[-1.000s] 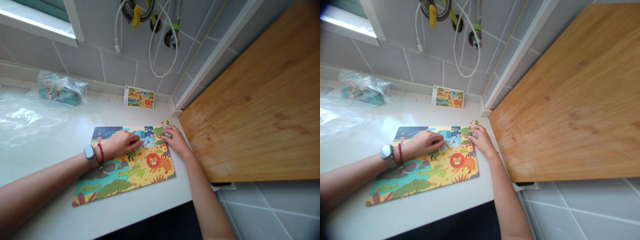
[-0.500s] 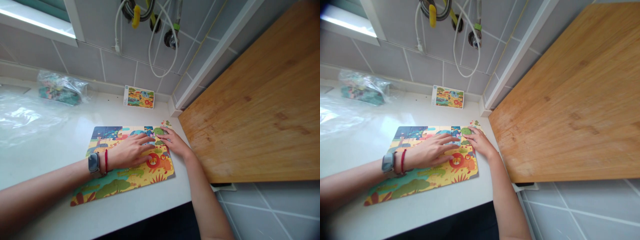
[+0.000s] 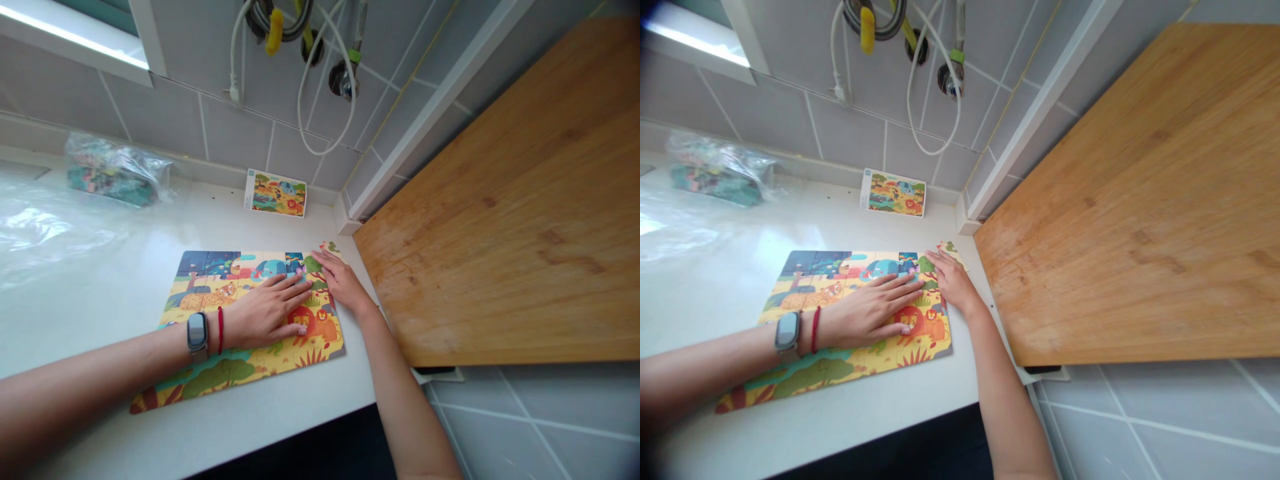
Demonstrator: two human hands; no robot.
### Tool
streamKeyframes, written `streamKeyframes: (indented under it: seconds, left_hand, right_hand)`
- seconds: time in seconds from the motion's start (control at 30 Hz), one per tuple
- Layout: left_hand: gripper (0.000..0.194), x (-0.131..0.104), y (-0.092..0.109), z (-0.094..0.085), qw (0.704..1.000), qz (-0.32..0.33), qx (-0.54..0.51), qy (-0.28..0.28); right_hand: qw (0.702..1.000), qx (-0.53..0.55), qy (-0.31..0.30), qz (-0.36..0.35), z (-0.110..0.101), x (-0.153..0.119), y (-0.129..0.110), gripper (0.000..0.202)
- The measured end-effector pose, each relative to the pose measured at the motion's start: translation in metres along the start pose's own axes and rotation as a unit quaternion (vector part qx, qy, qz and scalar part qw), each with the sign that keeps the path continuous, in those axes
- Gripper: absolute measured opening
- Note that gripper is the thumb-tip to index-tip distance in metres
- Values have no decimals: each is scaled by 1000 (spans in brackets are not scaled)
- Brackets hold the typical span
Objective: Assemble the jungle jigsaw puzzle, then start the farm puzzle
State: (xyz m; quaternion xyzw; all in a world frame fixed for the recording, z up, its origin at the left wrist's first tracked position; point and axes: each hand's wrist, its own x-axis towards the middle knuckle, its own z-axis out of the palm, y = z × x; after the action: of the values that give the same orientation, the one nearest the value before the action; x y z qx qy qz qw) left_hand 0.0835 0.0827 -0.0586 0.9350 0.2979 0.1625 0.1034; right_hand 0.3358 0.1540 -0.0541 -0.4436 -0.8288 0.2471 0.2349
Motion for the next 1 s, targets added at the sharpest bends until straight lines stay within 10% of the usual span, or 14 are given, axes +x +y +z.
streamKeyframes:
  seconds: [1.0]
  left_hand:
    - [58, 23, 13, 9, 996, -53, 50, 53]
  right_hand:
    - [997, 5, -73, 22, -8, -2, 2, 48]
